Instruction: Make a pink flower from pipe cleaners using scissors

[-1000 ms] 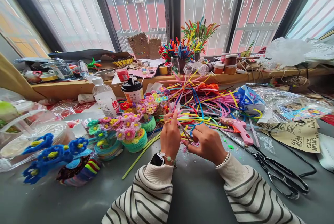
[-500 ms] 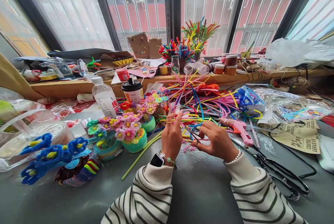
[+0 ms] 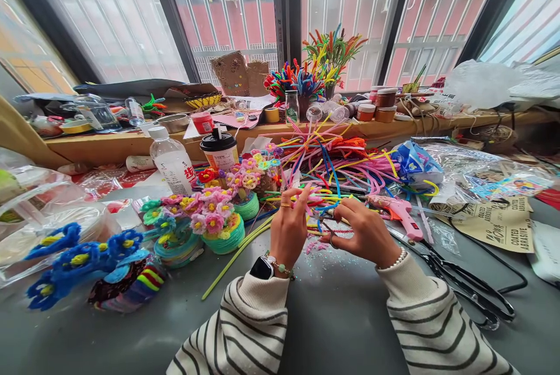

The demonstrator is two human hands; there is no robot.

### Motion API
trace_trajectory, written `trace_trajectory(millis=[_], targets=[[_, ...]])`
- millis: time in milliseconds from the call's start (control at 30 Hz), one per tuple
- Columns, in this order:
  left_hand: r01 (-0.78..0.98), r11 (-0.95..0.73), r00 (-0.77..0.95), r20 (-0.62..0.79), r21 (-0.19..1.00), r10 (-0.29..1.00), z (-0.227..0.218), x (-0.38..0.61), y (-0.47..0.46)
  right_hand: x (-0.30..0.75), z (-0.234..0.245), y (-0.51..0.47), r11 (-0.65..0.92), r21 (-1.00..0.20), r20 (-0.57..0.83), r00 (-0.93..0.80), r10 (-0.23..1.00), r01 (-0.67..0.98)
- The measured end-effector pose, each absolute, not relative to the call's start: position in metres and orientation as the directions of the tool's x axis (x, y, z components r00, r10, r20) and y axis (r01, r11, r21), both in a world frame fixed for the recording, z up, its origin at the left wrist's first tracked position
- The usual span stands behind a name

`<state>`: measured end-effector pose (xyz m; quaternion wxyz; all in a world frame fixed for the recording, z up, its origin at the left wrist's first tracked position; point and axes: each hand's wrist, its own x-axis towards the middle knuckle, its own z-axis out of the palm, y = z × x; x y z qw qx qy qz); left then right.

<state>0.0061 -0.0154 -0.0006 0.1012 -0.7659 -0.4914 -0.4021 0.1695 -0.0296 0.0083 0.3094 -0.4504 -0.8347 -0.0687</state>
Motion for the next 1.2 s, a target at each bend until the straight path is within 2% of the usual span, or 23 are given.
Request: trace_trajectory(millis=[300,1200], targets=[[0.849,-0.486,0.205,0.718,0.208,0.665,-0.0008,0.0072,-0.0161,0.1703,0.0079,-0.0300,0.605,-0.143,0.604,-0.415,0.680,0.783],[0.883,-0.442,0.210,0.711,0.157,0.671,-0.0014,0.0065,-0.0160,0.1677,0.0077,-0.0316,0.590,-0.112,0.580,-0.430,0.692,0.799]])
